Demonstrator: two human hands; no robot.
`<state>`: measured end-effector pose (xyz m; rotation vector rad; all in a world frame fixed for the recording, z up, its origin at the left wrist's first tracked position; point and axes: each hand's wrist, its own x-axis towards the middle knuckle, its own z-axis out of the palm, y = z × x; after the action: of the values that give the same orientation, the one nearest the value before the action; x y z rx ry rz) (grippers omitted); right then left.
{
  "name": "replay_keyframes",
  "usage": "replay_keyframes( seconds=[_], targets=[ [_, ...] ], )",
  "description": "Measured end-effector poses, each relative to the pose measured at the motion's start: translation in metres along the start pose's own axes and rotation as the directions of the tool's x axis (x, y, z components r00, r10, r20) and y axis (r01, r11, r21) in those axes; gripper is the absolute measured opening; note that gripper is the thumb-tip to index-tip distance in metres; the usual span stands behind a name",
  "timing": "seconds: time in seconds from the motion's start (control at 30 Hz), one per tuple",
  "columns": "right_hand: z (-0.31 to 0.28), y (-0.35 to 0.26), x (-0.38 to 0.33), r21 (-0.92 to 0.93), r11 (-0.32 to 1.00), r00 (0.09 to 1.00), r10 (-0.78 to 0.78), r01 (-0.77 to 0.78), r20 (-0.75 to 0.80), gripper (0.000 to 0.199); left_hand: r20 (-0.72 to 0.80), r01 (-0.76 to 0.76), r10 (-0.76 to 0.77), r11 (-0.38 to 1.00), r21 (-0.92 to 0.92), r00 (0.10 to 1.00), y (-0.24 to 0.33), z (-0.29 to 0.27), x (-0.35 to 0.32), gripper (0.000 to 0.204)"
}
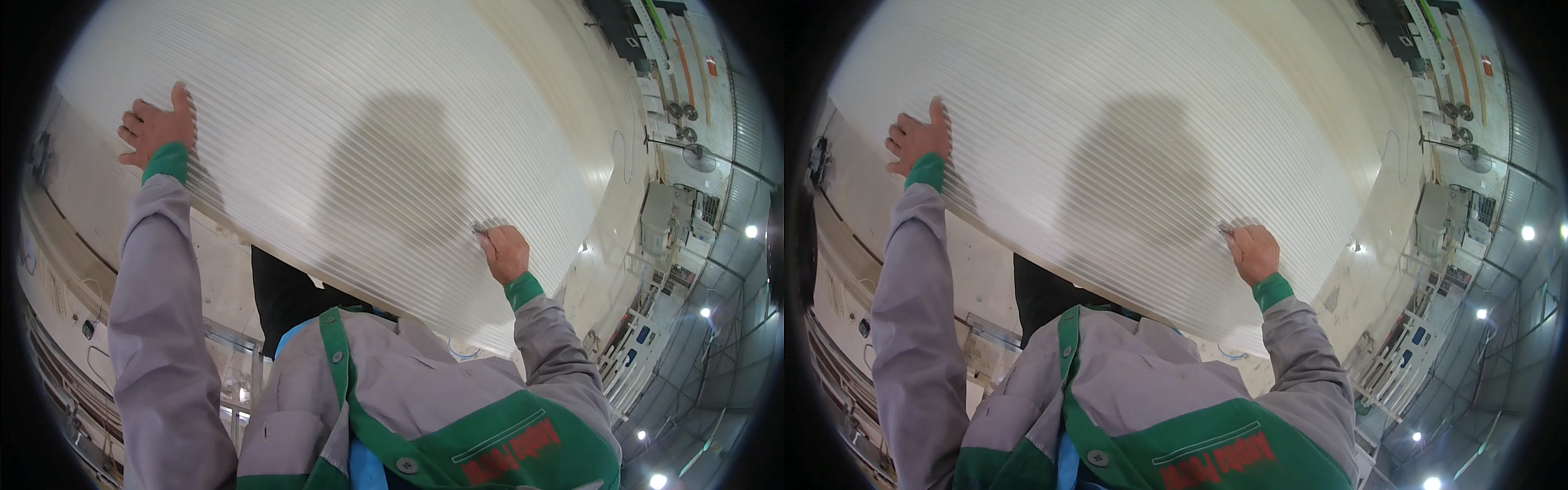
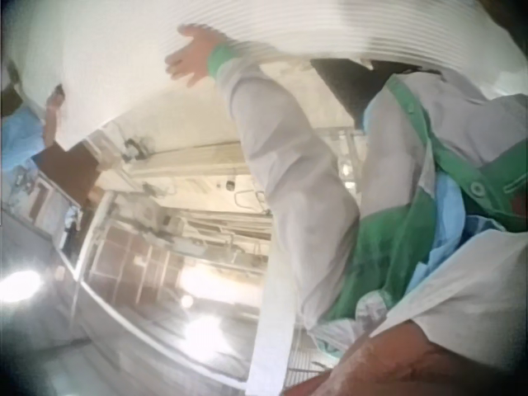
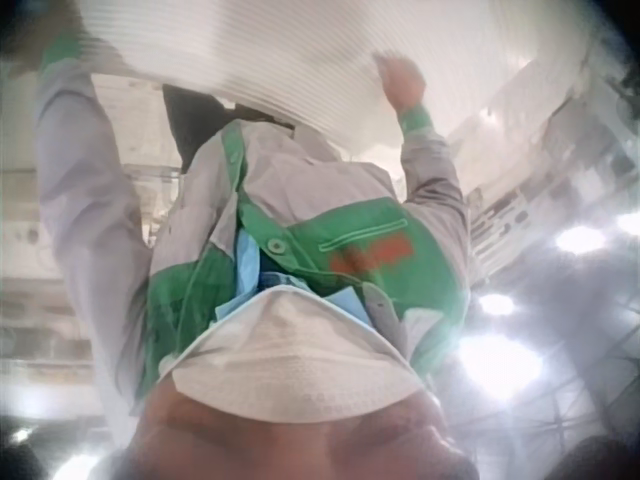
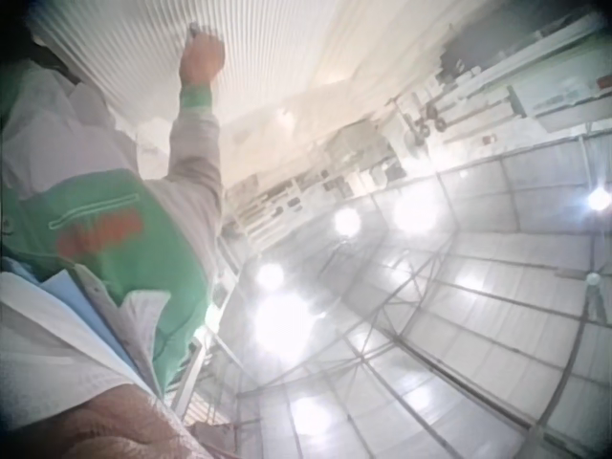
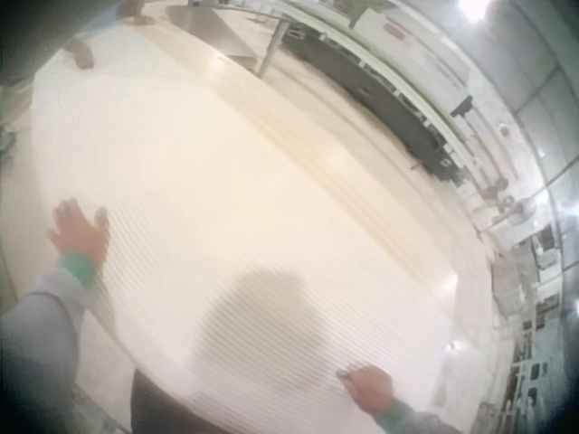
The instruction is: The person wipes a large white corrugated panel with a small cloth, moving methodically across the surface. The person repositions the panel and continues wiping different sections.
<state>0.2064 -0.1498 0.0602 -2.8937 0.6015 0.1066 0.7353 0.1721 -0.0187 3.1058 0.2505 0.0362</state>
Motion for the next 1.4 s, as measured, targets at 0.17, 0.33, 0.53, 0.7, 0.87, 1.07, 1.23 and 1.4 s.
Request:
replay_keyframes(
  seconds=[0.17, 0.33, 0.53, 0.7, 0.87, 1.07, 1.23, 1.4],
  targets=[
    [0.001, 0.003, -0.005, 0.001, 0.998, 0.998, 0.069, -0.069, -0.012, 0.017, -0.007, 0.001, -0.001, 1.0, 0.004, 1.0, -0.002, 0.005, 0.004, 0.097],
    [0.004, -0.004, 0.032, 0.02, 0.997, 0.996, -0.075, 0.076, -0.041, 0.021, -0.022, -0.013, 0.013, 1.0, 0.014, 1.0, -0.005, 0.011, 0.005, 0.098],
    [0.034, -0.099, 0.173, 0.113, 0.964, 0.966, -0.225, 0.24, -0.128, 0.023, -0.042, -0.037, 0.038, 0.999, 0.019, 0.998, -0.005, 0.009, 0.001, 0.095],
    [0.068, -0.249, 0.362, 0.125, 0.929, 0.911, -0.304, 0.348, -0.278, 0.028, -0.035, -0.036, 0.035, 0.999, -0.018, 0.999, -0.004, 0.001, -0.004, 0.094],
    [0.062, -0.362, 0.492, 0.117, 0.925, 0.925, -0.342, 0.363, -0.165, 0.028, -0.011, -0.054, 0.053, 0.992, -0.11, 0.999, -0.004, -0.008, -0.007, 0.093],
    [0.068, -0.327, 0.461, 0.106, 0.94, 0.943, -0.312, 0.324, -0.114, 0.03, 0.014, -0.056, 0.059, 0.985, -0.165, 0.998, -0.007, -0.018, -0.01, 0.093],
    [0.062, -0.167, 0.272, 0.076, 0.898, 0.87, -0.393, 0.432, -0.299, 0.017, 0.045, -0.044, 0.051, 0.988, -0.147, 0.998, -0.007, -0.021, -0.011, 0.095],
    [0.021, -0.043, 0.088, 0.035, 0.956, 0.942, -0.28, 0.291, -0.184, 0.009, 0.051, -0.041, 0.048, 0.989, -0.145, 0.998, -0.006, -0.019, -0.011, 0.095]
  ],
)
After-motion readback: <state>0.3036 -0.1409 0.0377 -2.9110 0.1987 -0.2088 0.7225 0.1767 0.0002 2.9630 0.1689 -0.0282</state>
